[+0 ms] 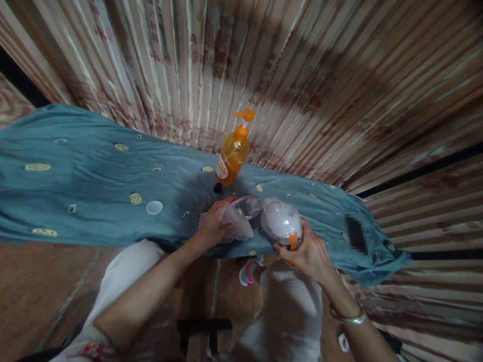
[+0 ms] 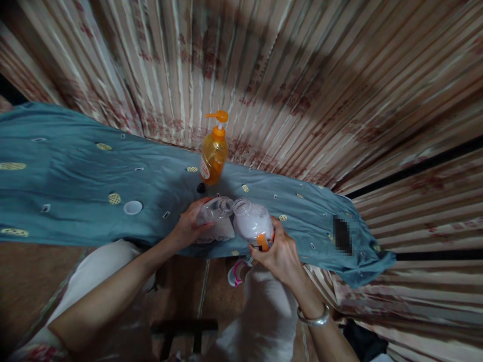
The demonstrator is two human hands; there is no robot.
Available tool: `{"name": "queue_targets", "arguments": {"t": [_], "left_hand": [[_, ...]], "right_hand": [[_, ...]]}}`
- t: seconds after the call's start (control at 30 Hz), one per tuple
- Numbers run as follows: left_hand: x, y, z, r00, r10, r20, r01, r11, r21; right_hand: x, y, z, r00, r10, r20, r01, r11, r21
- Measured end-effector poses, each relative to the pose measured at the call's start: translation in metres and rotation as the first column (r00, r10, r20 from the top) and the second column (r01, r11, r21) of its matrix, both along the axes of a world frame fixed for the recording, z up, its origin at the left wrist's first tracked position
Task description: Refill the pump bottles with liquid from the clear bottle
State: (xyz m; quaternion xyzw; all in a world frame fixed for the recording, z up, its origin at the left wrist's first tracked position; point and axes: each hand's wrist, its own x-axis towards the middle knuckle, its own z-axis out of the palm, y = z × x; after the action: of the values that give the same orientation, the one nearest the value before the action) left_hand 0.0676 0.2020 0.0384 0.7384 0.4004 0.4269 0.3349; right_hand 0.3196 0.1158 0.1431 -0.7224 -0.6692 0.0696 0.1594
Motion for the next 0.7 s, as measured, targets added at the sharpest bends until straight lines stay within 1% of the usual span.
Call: {"name": "queue_targets", "arguments": {"t": [0.13,0.23,0.5,0.7], "left_hand": [[0.001,0.000,0.001,1.000,-0.002,0.002,0.002,1.000,0.012],[0.001,0.000,0.000,1.000,-0.001,0.008,0.001,1.000,0.022],[0.000,0.000,0.002,0.999,-0.002,-0.043,0.003,1.000,0.002],[0.001,0.000,0.001,0.998,0.003,-0.058,-0.002,1.000,0.028]], "right_hand": [[0.001,0.000,0.001,0.999,-0.004,0.041,0.003,1.000,0.025],[0.004,-0.001,0.001,0.997,0.014,0.075,-0.017,0.999,0.043],[0.009,-0.003,0.000,0.989,0.041,0.144,-0.054,0.995,0.086],[0.013,-0.004,0.000,0.976,0.061,0.208,-0.084,0.991,0.104]]}}
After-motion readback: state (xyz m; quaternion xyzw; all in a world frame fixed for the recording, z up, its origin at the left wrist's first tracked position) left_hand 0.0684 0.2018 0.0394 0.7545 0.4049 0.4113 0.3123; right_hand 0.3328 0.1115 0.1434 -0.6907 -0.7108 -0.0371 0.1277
